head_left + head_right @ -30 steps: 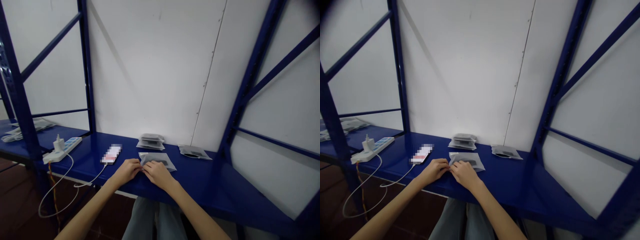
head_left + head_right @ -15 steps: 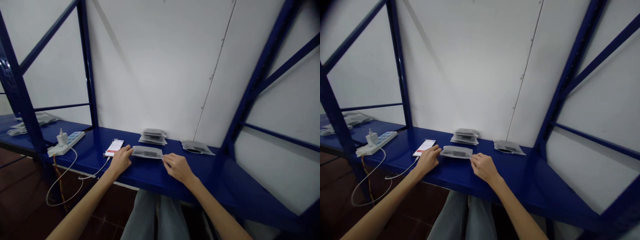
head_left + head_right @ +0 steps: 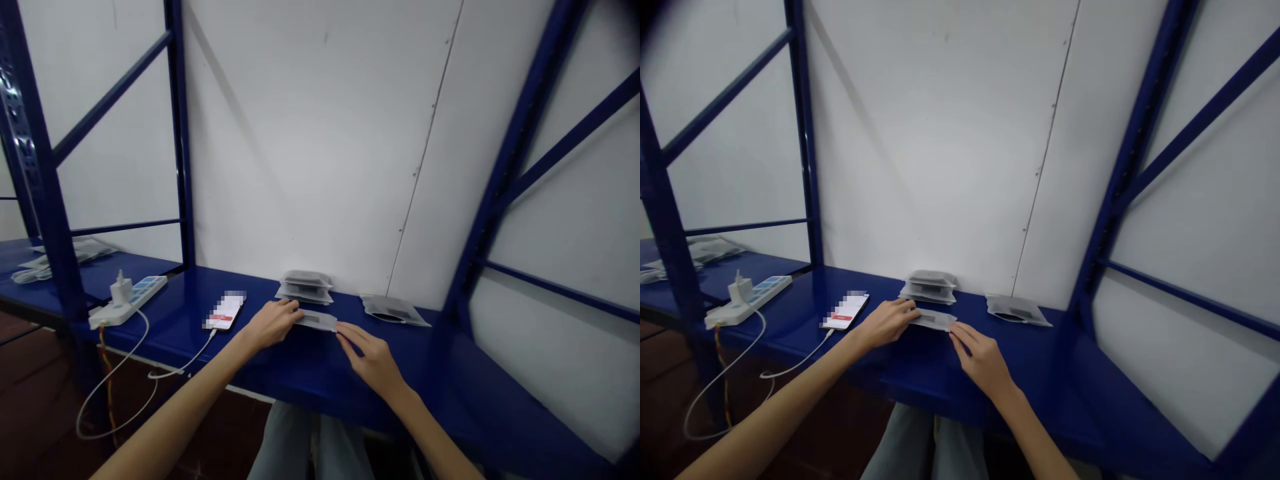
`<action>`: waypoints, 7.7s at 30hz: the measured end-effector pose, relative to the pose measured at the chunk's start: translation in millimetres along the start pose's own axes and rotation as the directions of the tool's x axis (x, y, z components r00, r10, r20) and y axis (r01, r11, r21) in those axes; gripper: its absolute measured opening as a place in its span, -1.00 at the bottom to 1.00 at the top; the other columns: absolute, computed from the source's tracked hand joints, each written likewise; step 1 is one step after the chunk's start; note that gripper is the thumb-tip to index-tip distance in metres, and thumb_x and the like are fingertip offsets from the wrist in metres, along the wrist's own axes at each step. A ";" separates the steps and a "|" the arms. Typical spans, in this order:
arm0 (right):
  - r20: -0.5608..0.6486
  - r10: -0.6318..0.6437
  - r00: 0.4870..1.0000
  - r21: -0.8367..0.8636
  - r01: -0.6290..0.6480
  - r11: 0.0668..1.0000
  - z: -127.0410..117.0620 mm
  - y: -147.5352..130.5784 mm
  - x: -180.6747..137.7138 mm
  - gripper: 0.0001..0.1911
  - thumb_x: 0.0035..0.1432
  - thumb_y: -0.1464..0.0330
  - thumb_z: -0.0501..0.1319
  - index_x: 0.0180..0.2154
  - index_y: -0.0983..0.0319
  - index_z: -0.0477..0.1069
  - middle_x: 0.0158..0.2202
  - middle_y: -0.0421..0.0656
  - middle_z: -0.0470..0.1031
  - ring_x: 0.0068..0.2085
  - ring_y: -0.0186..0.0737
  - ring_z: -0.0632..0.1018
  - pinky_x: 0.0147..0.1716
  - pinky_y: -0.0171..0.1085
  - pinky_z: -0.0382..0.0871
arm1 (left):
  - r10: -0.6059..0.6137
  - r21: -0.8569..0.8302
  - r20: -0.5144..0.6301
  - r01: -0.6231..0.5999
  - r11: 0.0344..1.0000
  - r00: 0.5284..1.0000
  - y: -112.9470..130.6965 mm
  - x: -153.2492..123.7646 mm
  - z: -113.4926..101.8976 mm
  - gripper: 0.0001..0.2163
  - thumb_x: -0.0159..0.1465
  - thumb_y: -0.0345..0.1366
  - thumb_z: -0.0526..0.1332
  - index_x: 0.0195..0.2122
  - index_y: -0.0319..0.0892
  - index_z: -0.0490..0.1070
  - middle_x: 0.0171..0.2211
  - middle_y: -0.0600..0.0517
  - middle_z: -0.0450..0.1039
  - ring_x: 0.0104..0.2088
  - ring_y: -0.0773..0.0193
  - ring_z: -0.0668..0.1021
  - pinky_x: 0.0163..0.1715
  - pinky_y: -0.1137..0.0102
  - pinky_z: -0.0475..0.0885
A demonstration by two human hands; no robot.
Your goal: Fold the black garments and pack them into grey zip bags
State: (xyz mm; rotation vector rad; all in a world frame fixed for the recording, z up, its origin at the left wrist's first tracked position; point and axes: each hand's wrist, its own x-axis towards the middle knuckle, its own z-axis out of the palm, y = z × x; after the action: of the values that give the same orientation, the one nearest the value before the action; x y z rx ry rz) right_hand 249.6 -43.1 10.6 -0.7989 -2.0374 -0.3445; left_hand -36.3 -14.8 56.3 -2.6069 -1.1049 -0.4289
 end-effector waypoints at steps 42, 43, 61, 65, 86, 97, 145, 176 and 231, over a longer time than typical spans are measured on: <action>0.362 0.047 0.931 0.187 -0.122 0.975 23.5 18.7 10.0 -0.78 0.36 0.42 0.17 -0.21 0.14 0.61 -0.25 -0.12 0.59 -0.18 -0.13 0.57 -0.13 -0.18 0.47 | 0.251 -0.056 -0.230 -0.271 0.961 0.940 37.5 24.3 53.8 -0.76 0.49 -0.23 0.09 -0.15 -0.17 0.53 -0.22 -0.05 0.47 -0.18 0.18 0.49 -0.13 0.31 0.40; 0.365 0.060 0.929 0.188 -0.137 0.973 24.8 17.9 12.8 -0.79 0.35 0.43 0.18 -0.21 0.14 0.61 -0.26 -0.13 0.60 -0.19 -0.14 0.58 -0.13 -0.18 0.47 | 0.254 -0.042 -0.226 -0.270 0.962 0.940 37.0 24.0 54.7 -0.75 0.50 -0.25 0.07 -0.16 -0.18 0.53 -0.23 -0.04 0.47 -0.18 0.19 0.49 -0.13 0.31 0.39; 0.268 0.027 0.963 0.105 -0.057 0.993 24.7 12.0 8.7 -0.78 0.36 0.47 0.14 -0.15 0.17 0.57 -0.16 -0.10 0.62 -0.12 -0.10 0.56 -0.05 -0.08 0.50 | 0.228 0.115 -0.214 -0.208 0.971 0.950 43.7 26.7 56.8 -0.77 0.50 -0.26 0.04 -0.14 -0.21 0.46 -0.22 -0.05 0.45 -0.20 0.17 0.50 -0.22 0.29 0.39; 0.240 -0.033 0.970 0.086 0.013 0.996 25.4 9.9 8.8 -0.77 0.38 0.47 0.14 -0.16 0.18 0.58 -0.17 -0.09 0.63 -0.15 -0.11 0.58 -0.09 -0.11 0.52 | 0.227 0.114 -0.202 -0.207 0.972 0.953 42.6 24.4 55.0 -0.79 0.50 -0.24 0.06 -0.14 -0.18 0.45 -0.20 -0.05 0.44 -0.18 0.15 0.48 -0.23 0.30 0.37; 0.144 0.051 0.988 0.088 -0.064 0.994 11.8 9.5 5.5 -0.76 0.34 0.47 0.18 -0.21 0.12 0.63 -0.21 -0.12 0.65 -0.15 -0.11 0.60 -0.10 -0.10 0.54 | -0.160 -0.216 -0.365 0.084 0.973 0.917 -0.9 -38.1 30.6 -0.79 0.42 -0.39 0.10 -0.05 -0.11 0.51 -0.08 -0.03 0.56 -0.08 0.18 0.55 -0.05 0.27 0.50; 0.196 0.048 0.979 0.114 -0.071 0.991 13.9 9.8 5.1 -0.82 0.37 0.42 0.20 -0.18 0.13 0.59 -0.18 -0.12 0.64 -0.13 -0.11 0.58 -0.06 -0.10 0.52 | 0.050 -0.034 -0.175 -0.057 0.998 0.983 19.4 -3.2 28.6 -0.82 0.46 -0.27 0.11 -0.10 -0.12 0.51 -0.14 -0.07 0.48 -0.12 0.14 0.51 -0.12 0.27 0.49; 0.382 0.131 0.915 0.184 -0.214 0.959 -16.0 -6.7 -15.1 -0.44 0.28 0.59 0.01 0.20 0.11 0.46 0.29 -0.09 0.41 0.26 -0.06 0.46 0.28 0.06 0.35 | -0.101 -0.617 -0.161 -0.020 0.787 0.982 64.0 15.6 24.6 -0.63 0.39 -0.04 0.20 0.13 -0.09 0.46 0.05 -0.06 0.53 0.06 0.10 0.51 0.14 0.21 0.39; 0.441 0.367 0.819 0.272 -0.512 0.815 -0.5 -28.9 11.9 -0.58 0.37 0.05 0.14 0.06 0.14 0.55 0.08 -0.07 0.60 0.11 0.02 0.57 0.16 -0.03 0.41 | -0.387 -0.906 0.052 0.207 0.370 0.920 20.6 -28.7 30.0 -0.63 0.28 -0.01 0.28 -0.08 -0.19 0.57 -0.23 -0.03 0.56 -0.19 0.15 0.56 -0.15 0.33 0.43; 0.597 0.256 0.760 0.087 -0.379 0.921 -63.2 10.5 -6.7 -0.78 0.26 0.14 0.26 -0.29 0.10 0.60 -0.24 -0.14 0.62 -0.20 -0.10 0.59 -0.16 -0.19 0.45 | -0.160 -0.611 0.009 0.132 0.780 0.987 -6.6 -57.7 0.0 -0.80 0.35 -0.17 0.23 -0.32 -0.12 0.58 -0.21 -0.02 0.48 -0.10 0.16 0.59 -0.05 0.32 0.46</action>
State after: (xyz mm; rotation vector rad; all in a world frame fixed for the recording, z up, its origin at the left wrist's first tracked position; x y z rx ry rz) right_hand 299.9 -70.6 40.0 -1.2071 -2.3760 0.3513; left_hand -79.4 -47.8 35.7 -3.0319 -1.3346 -1.0309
